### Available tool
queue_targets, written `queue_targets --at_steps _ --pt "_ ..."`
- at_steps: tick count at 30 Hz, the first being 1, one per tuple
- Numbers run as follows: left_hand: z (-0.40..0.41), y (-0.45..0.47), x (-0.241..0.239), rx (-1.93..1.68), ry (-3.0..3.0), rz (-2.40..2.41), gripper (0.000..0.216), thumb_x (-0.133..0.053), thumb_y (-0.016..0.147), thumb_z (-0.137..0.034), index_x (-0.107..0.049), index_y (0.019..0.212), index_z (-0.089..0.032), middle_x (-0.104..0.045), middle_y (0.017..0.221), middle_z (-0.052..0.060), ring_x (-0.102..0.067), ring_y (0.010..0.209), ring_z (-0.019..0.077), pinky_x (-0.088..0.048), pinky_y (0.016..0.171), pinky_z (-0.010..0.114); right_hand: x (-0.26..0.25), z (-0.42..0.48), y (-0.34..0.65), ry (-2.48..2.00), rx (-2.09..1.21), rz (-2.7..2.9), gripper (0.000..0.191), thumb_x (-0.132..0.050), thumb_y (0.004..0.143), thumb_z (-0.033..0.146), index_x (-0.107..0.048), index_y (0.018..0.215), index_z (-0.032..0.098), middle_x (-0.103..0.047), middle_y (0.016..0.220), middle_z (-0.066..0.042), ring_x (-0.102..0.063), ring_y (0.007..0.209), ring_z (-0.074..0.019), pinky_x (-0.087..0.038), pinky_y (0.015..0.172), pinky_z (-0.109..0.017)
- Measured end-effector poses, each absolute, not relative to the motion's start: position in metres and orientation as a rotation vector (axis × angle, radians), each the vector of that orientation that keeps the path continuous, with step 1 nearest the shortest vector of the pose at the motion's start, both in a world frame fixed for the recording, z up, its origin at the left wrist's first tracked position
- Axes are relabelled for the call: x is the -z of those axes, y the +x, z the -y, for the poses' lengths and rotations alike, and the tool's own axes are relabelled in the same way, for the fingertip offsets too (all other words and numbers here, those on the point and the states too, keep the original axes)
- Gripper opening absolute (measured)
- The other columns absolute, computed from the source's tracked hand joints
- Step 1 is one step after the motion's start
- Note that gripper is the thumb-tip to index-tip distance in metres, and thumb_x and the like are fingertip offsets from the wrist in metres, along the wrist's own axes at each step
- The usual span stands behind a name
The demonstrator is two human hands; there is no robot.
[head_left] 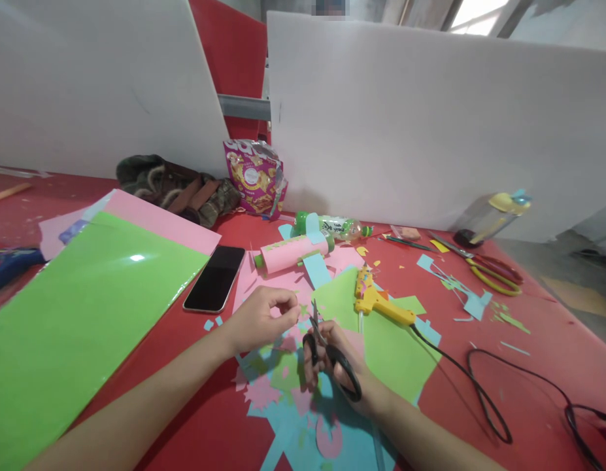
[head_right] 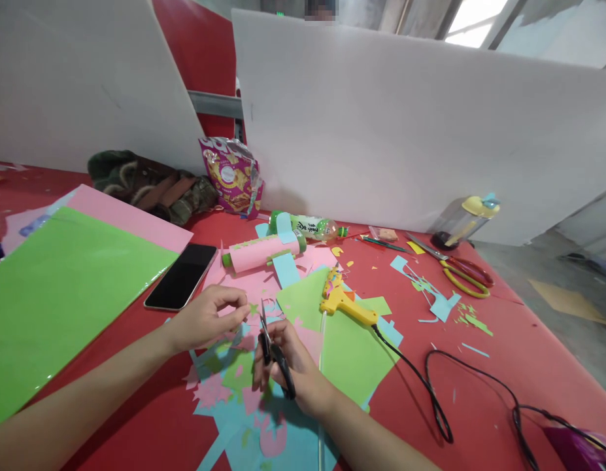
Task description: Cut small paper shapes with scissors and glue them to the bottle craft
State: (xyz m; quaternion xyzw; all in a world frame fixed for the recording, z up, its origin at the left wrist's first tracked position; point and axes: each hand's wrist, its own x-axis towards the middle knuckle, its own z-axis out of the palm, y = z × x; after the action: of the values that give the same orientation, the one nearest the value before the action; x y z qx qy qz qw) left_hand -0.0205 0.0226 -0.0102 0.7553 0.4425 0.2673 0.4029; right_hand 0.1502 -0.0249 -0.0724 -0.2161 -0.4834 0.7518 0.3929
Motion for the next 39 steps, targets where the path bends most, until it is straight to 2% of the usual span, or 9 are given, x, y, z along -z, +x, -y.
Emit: queue_targets --at_steps 14,39 --pt "-0.019 -0.020 0.005 -0.657 1.882 -1.121 0.021 -0.041 0.072 -0.017 -0.042 0.052 -0.014 -0.045 0.049 -0.005 -0.041 0.049 0.0059 -0.035 0.053 0.016 0.058 0.029 0.151 -0.603 -1.887 1.268 0.051 -0.054 0.066 0.057 -0.032 0.094 0.021 -0.047 0.070 0.002 -0.052 0.052 -0.0096 -0.034 0.047 -0.023" --pt "-0.018 -0.020 0.007 -0.652 1.876 -1.128 0.020 -0.041 0.071 -0.017 -0.040 0.051 -0.015 -0.044 0.050 -0.005 -0.040 0.049 0.0057 -0.036 0.050 0.016 0.069 0.027 0.152 -0.589 -1.891 1.260 0.050 -0.056 0.064 0.057 -0.035 0.093 0.022 -0.047 0.077 0.001 -0.052 0.049 -0.0073 -0.036 0.045 -0.021"
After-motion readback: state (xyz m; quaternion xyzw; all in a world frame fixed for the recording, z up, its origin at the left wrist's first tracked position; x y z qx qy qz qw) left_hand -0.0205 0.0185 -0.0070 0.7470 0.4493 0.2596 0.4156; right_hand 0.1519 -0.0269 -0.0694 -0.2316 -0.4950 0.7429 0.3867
